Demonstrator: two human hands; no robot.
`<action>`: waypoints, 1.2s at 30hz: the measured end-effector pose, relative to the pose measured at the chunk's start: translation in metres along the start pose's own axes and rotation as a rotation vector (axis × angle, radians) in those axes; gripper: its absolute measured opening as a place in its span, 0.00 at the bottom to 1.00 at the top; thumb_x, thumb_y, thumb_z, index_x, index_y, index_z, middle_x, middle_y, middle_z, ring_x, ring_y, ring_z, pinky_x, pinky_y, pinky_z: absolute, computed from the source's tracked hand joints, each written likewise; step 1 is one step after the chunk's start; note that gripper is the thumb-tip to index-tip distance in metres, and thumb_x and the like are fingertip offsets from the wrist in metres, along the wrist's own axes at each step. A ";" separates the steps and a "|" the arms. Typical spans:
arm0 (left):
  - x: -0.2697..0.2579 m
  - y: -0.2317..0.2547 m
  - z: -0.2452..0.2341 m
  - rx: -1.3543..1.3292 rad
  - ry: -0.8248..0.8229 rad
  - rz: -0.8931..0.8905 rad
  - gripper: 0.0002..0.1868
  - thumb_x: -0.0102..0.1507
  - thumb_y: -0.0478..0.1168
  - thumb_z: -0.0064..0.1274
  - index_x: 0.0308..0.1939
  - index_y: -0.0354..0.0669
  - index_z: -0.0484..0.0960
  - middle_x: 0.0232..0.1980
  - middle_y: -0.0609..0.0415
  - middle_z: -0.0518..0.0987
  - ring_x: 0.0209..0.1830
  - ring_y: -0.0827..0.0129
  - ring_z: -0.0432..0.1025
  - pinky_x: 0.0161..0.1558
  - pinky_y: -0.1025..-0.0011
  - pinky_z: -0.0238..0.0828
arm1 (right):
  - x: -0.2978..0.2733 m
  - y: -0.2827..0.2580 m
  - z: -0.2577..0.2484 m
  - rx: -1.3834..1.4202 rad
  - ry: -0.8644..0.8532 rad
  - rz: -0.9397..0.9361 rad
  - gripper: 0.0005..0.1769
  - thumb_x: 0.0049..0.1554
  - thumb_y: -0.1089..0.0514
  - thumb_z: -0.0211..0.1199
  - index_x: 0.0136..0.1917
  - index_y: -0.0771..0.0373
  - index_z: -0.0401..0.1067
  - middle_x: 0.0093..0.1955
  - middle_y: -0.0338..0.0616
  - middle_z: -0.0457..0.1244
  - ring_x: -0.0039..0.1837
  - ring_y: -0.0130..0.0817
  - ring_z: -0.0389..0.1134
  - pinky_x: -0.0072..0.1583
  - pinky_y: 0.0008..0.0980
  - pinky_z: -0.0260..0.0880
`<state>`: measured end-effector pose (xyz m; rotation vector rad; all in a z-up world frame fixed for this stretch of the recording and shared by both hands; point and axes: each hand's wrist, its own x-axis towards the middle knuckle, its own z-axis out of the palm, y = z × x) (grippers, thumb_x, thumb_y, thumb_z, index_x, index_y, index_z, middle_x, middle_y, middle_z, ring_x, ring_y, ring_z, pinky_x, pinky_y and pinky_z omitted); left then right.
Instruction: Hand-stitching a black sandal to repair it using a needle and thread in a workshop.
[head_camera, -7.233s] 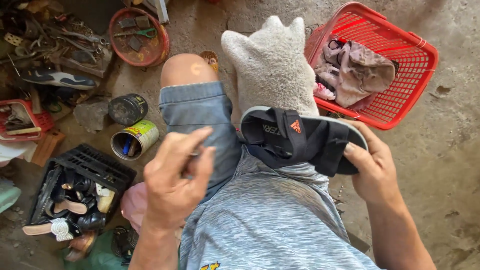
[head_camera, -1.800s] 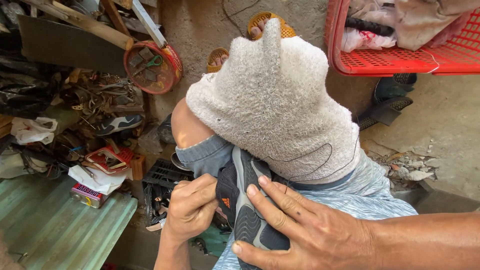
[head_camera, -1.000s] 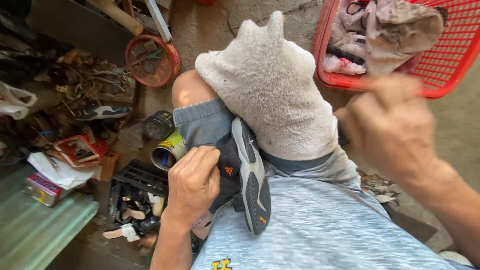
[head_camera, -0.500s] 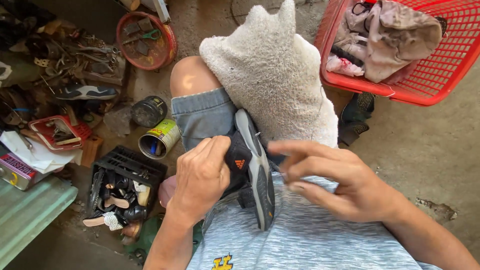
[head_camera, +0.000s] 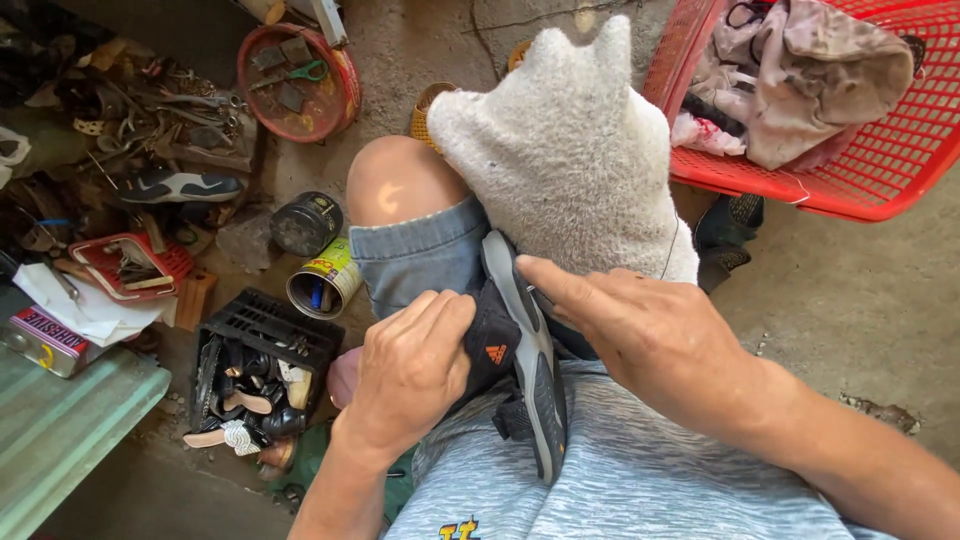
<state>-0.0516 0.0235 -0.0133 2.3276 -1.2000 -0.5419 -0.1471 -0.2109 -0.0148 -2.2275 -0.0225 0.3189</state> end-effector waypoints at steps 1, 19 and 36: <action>0.000 -0.003 -0.002 -0.087 -0.042 0.001 0.13 0.51 0.21 0.41 0.36 0.38 0.67 0.30 0.51 0.64 0.28 0.55 0.60 0.30 0.59 0.56 | 0.003 0.002 -0.007 -0.065 -0.081 -0.071 0.32 0.59 0.66 0.55 0.76 0.55 0.61 0.43 0.37 0.64 0.40 0.36 0.68 0.42 0.38 0.69; -0.048 -0.012 0.016 0.163 0.106 -0.349 0.14 0.58 0.49 0.52 0.22 0.53 0.66 0.16 0.62 0.64 0.13 0.65 0.61 0.18 0.65 0.51 | 0.054 -0.009 -0.029 -0.409 -0.301 -0.354 0.26 0.52 0.59 0.59 0.65 0.55 0.65 0.51 0.43 0.56 0.43 0.40 0.63 0.30 0.41 0.70; -0.043 0.013 -0.001 0.074 0.230 -0.487 0.22 0.64 0.51 0.65 0.26 0.50 0.68 0.19 0.63 0.66 0.20 0.69 0.66 0.23 0.65 0.53 | -0.034 0.015 0.014 -0.121 -0.045 -0.189 0.18 0.58 0.70 0.55 0.62 0.66 0.66 0.34 0.40 0.58 0.35 0.37 0.62 0.34 0.38 0.61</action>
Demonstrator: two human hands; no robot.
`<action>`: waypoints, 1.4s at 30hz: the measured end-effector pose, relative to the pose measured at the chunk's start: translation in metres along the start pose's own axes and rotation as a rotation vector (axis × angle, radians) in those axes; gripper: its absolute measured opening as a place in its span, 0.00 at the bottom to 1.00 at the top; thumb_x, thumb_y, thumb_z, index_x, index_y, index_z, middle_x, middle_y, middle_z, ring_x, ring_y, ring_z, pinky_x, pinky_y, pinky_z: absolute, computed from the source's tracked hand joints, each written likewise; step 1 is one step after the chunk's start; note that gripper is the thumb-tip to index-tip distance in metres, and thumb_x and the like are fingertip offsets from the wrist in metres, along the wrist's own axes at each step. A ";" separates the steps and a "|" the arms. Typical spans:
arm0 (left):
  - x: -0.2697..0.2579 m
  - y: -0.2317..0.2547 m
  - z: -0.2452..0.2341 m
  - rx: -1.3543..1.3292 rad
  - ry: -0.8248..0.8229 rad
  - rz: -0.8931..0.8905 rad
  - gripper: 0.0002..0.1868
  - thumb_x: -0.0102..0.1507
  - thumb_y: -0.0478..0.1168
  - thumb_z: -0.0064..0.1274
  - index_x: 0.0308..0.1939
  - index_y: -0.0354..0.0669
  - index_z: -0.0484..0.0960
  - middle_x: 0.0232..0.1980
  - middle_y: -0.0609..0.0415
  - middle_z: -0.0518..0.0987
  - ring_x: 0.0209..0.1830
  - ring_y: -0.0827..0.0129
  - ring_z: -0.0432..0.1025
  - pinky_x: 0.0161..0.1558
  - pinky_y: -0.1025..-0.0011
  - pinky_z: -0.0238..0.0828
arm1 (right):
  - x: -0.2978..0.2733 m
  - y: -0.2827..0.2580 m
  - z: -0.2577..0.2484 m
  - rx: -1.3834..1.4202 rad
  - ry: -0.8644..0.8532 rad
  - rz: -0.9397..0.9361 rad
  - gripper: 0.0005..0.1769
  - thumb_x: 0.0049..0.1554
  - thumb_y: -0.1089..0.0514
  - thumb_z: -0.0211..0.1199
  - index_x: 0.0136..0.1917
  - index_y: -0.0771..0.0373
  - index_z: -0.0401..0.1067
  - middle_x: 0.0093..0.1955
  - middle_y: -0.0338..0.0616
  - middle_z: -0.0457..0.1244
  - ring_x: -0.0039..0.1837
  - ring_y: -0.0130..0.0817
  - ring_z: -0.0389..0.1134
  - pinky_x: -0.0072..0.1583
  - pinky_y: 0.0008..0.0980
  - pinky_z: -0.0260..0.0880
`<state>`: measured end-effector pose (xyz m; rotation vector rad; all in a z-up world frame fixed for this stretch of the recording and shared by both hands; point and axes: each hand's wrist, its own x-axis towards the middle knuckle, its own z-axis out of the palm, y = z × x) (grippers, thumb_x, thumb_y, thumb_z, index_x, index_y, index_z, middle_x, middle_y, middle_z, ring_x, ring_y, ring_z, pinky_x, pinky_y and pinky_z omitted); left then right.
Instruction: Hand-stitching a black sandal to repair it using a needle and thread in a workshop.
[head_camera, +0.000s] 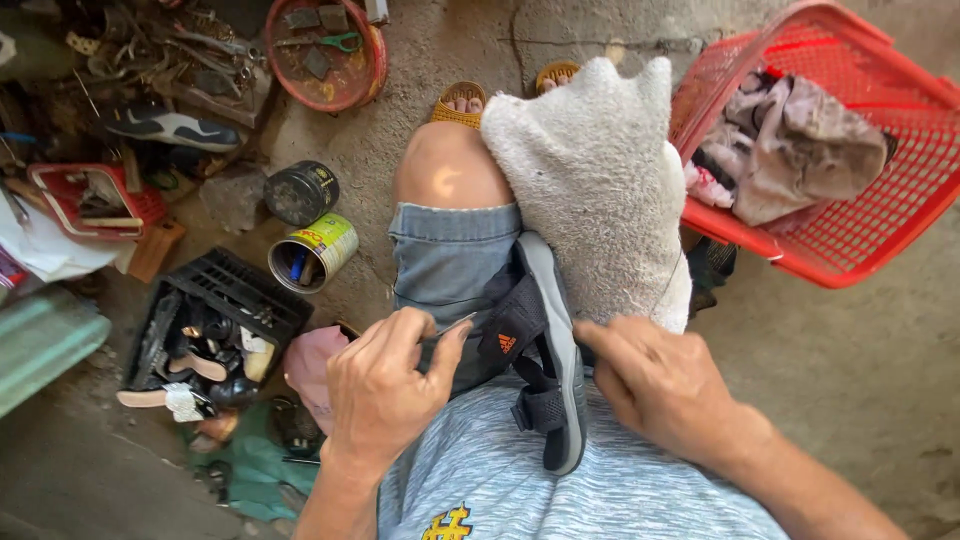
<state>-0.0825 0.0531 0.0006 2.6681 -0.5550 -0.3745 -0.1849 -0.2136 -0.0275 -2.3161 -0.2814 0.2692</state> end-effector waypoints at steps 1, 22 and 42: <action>0.001 0.001 0.002 -0.038 -0.021 0.008 0.19 0.65 0.50 0.63 0.28 0.49 0.69 0.22 0.61 0.70 0.21 0.65 0.69 0.24 0.63 0.56 | -0.007 0.000 -0.002 0.017 -0.043 0.047 0.19 0.58 0.68 0.54 0.63 0.64 0.67 0.37 0.39 0.62 0.38 0.37 0.65 0.38 0.37 0.65; 0.007 0.012 -0.013 -0.670 0.010 0.009 0.04 0.66 0.34 0.57 0.44 0.40 0.80 0.38 0.53 0.79 0.28 0.74 0.72 0.26 0.80 0.69 | 0.051 -0.028 -0.041 0.059 -0.165 0.172 0.41 0.53 0.57 0.64 0.78 0.60 0.57 0.71 0.52 0.60 0.70 0.46 0.65 0.65 0.42 0.68; 0.034 0.045 0.010 -0.585 -0.136 0.046 0.04 0.66 0.34 0.52 0.39 0.46 0.73 0.37 0.58 0.72 0.28 0.65 0.70 0.31 0.65 0.65 | 0.018 -0.016 -0.035 0.051 0.022 0.124 0.21 0.55 0.68 0.57 0.62 0.64 0.63 0.72 0.57 0.64 0.46 0.33 0.74 0.46 0.30 0.73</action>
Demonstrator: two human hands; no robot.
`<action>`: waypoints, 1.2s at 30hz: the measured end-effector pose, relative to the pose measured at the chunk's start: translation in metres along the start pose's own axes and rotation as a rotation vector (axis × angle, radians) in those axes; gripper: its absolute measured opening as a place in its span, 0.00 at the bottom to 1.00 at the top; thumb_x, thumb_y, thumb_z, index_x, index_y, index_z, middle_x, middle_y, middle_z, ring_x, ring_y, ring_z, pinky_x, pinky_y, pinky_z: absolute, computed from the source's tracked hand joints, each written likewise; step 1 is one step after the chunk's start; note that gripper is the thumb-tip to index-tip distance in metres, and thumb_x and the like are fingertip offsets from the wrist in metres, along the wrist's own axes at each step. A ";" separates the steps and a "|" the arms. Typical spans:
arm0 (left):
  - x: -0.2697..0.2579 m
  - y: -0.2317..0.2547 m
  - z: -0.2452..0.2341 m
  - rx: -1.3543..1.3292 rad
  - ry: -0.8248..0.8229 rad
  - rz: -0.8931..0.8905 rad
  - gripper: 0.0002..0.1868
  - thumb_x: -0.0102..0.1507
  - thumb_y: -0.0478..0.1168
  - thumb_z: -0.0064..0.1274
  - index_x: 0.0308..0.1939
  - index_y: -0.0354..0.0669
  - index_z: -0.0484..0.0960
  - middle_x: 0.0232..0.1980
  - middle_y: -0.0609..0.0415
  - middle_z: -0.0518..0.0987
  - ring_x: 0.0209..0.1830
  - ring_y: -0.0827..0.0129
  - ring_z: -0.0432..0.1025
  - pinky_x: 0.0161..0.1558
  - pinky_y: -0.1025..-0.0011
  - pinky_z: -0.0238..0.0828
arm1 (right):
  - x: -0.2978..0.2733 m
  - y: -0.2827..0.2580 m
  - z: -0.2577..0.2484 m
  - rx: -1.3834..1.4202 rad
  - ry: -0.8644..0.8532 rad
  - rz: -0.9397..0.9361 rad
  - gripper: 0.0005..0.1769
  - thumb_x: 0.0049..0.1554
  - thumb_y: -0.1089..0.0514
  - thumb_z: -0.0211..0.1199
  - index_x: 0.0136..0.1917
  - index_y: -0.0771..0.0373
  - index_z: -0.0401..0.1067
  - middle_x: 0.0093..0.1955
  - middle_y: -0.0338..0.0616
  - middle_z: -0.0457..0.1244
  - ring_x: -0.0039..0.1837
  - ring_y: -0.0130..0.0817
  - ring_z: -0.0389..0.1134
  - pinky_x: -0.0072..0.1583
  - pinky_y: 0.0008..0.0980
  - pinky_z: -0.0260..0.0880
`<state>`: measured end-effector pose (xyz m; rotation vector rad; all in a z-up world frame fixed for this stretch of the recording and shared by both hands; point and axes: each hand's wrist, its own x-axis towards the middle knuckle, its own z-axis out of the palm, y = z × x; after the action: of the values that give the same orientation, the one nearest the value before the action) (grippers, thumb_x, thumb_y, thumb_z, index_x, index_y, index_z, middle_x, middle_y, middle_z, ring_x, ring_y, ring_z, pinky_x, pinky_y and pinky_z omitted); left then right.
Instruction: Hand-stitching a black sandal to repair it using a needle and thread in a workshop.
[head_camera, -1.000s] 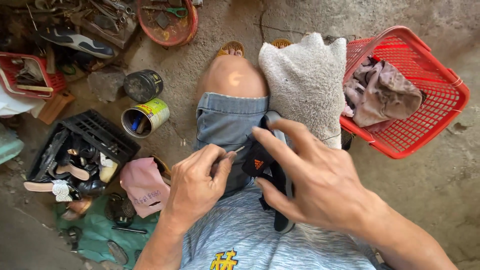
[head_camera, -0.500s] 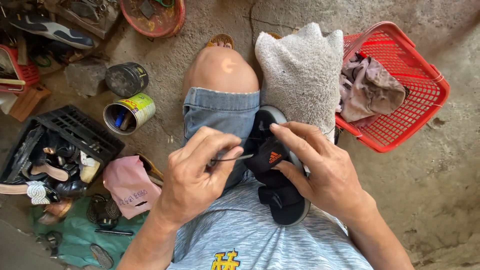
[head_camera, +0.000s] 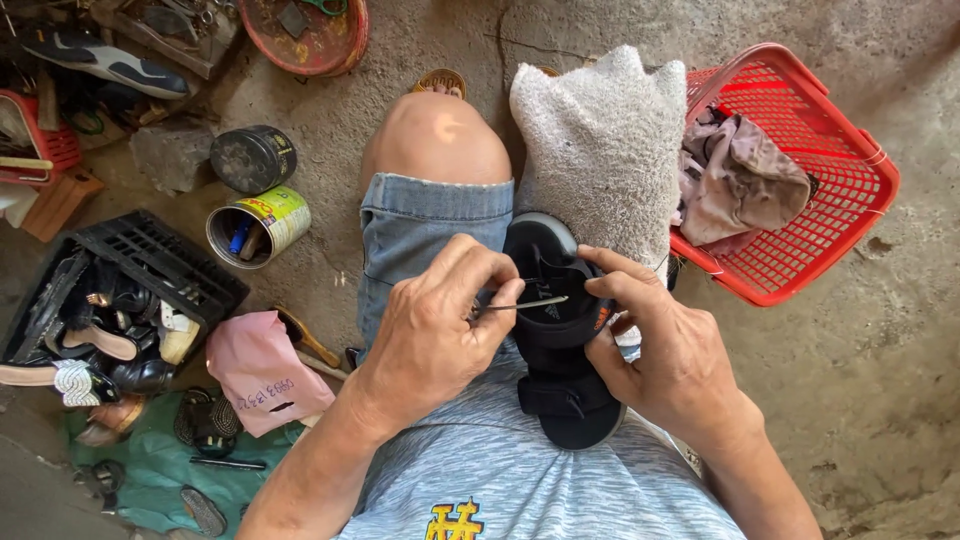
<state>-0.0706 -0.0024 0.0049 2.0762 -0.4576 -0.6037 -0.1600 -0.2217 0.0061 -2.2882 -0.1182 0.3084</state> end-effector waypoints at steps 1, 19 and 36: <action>0.002 0.002 -0.001 -0.008 0.016 0.061 0.04 0.66 0.33 0.52 0.39 0.45 0.73 0.40 0.57 0.73 0.34 0.65 0.72 0.34 0.67 0.67 | 0.000 -0.001 0.000 0.017 0.016 0.017 0.19 0.55 0.68 0.58 0.60 0.64 0.63 0.71 0.54 0.65 0.41 0.31 0.73 0.46 0.29 0.72; -0.010 0.015 0.004 0.288 -0.015 0.254 0.18 0.55 0.28 0.55 0.48 0.43 0.76 0.41 0.54 0.73 0.35 0.59 0.69 0.35 0.63 0.67 | 0.013 0.000 -0.008 -0.258 -0.130 -0.041 0.27 0.48 0.60 0.60 0.63 0.53 0.66 0.71 0.48 0.62 0.52 0.37 0.74 0.32 0.38 0.69; -0.006 0.016 0.006 0.593 0.018 0.303 0.11 0.64 0.33 0.50 0.50 0.46 0.78 0.41 0.57 0.72 0.31 0.64 0.68 0.26 0.66 0.66 | 0.011 -0.019 0.007 -0.408 -0.048 0.069 0.34 0.50 0.59 0.56 0.72 0.59 0.66 0.56 0.40 0.65 0.48 0.37 0.72 0.32 0.38 0.69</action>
<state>-0.0807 -0.0115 0.0170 2.4874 -1.0157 -0.2845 -0.1510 -0.2022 0.0135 -2.6940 -0.1371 0.4042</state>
